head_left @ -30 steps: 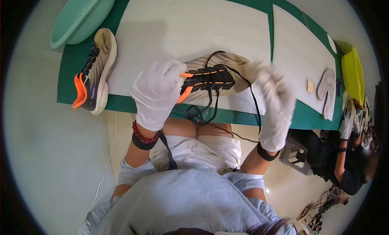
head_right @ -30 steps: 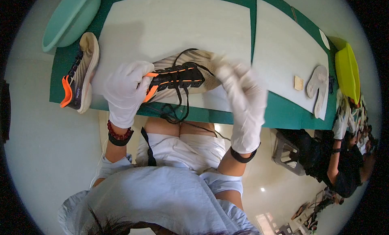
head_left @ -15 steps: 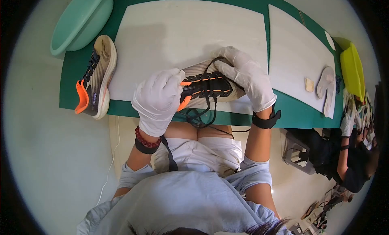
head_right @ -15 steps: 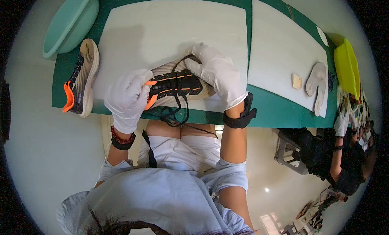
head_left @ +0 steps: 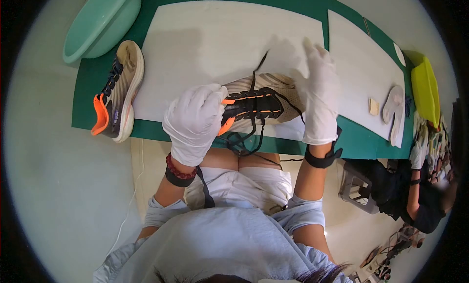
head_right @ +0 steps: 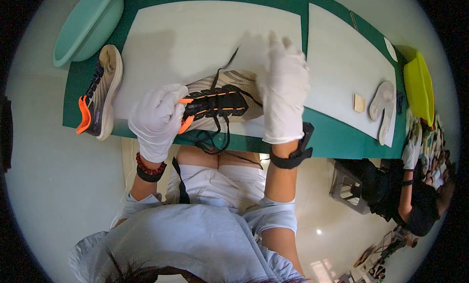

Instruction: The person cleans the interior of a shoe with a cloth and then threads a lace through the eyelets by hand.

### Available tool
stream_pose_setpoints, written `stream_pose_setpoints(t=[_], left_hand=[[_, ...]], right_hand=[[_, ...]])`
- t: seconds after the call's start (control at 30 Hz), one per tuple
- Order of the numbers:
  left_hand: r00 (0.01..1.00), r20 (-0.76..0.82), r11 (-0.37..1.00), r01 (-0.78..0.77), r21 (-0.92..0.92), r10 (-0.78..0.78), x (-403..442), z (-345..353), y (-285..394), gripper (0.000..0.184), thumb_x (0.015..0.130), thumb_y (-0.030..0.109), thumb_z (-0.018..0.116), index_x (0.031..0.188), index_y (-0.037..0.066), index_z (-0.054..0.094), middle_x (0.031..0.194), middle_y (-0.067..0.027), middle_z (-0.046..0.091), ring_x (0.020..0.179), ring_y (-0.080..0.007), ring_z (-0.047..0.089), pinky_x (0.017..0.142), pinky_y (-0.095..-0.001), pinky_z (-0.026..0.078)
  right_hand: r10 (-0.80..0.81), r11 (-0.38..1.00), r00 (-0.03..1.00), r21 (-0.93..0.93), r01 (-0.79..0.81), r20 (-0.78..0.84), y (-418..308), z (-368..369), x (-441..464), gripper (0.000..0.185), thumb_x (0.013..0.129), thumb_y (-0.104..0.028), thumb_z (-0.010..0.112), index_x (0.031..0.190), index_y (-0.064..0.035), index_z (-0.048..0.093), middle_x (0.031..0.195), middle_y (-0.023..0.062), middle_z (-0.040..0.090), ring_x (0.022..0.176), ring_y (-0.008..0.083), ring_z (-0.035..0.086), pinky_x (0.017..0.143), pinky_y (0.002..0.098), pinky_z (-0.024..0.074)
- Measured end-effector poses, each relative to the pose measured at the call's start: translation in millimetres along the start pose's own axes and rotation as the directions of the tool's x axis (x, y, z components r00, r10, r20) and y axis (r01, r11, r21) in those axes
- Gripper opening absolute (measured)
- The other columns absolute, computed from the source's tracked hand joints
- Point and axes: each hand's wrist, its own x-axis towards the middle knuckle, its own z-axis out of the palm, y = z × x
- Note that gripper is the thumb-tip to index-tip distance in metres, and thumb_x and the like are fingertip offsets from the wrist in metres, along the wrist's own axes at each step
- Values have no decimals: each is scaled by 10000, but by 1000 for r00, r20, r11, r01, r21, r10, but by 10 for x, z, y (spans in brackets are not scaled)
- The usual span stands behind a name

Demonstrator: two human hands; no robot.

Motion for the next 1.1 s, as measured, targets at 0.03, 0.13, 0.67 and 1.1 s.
stream_pose_setpoints(t=[0.03,0.13,0.67,1.1], left_hand=[[1000,1,1000,3,6,-3,2,-2,6,349,697,-1,772,1013,147,789,1001,-5,770,851,-226,707,697,-349,556],[1000,0,1000,-2,30,2,-34,50,-29,327,707,80,779,1018,181,761,1029,51,751,888,-173,702,702,-337,539],[999,46,999,23,40,-25,0,109,-81,313,736,150,779,1036,225,731,990,78,702,841,-171,652,681,-354,502],[999,48,998,11,55,-14,45,101,-85,282,731,150,773,1000,220,722,951,84,682,817,-171,629,669,-350,499]], right_hand=[[52,998,999,-22,-52,-10,41,-25,-7,501,923,-129,704,1419,-136,632,1373,200,639,1183,384,648,986,436,539],[298,928,954,228,-295,20,-23,-338,-150,294,964,-228,742,1214,-76,711,1159,145,732,979,320,702,825,398,560],[283,569,840,624,-535,462,-694,-260,-949,172,905,-194,821,899,-69,703,882,92,692,750,249,675,682,352,534],[164,547,864,685,-482,477,-544,-204,-955,168,906,-152,803,872,-49,675,821,69,661,698,192,645,654,319,521]])
